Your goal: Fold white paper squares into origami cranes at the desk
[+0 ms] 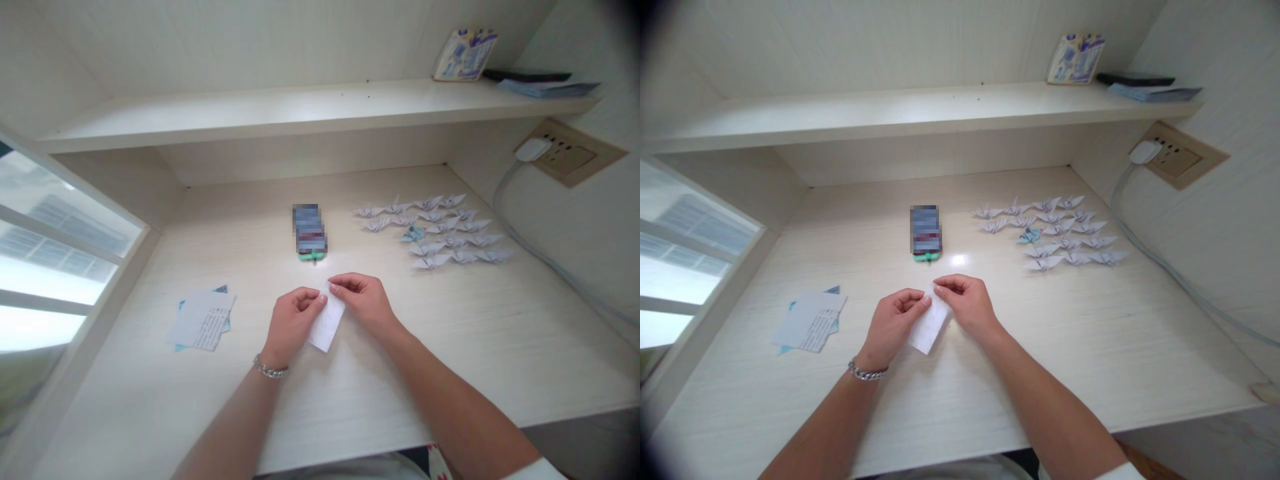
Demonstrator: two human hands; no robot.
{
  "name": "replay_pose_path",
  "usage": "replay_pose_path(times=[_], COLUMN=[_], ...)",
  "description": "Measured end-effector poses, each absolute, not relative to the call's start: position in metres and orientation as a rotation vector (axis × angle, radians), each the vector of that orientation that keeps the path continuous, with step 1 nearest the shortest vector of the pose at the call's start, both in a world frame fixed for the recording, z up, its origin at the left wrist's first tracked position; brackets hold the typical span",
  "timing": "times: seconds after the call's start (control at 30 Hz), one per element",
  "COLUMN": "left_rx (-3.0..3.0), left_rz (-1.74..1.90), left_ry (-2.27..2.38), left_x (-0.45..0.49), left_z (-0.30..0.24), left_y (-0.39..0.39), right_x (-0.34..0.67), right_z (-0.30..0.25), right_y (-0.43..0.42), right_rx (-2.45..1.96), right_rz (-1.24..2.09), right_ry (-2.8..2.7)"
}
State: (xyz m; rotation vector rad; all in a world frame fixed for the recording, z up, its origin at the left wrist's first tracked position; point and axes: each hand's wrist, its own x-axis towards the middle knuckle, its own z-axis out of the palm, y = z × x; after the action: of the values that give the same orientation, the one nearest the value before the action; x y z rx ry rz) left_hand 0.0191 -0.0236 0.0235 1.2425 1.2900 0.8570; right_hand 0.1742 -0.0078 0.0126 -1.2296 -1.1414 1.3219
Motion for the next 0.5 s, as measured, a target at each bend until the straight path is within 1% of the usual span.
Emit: replay_pose_path(times=[0.5], left_rx=[1.349], left_rz=[0.789], left_ry=[1.353], left_x=[0.0181], left_z=[0.0212], left_y=[-0.0233], right_x=[0.1743], right_z=[0.0086], right_y=[-0.0093], right_rx=[-1.223], right_rz=[1.368], right_ry=[-1.085])
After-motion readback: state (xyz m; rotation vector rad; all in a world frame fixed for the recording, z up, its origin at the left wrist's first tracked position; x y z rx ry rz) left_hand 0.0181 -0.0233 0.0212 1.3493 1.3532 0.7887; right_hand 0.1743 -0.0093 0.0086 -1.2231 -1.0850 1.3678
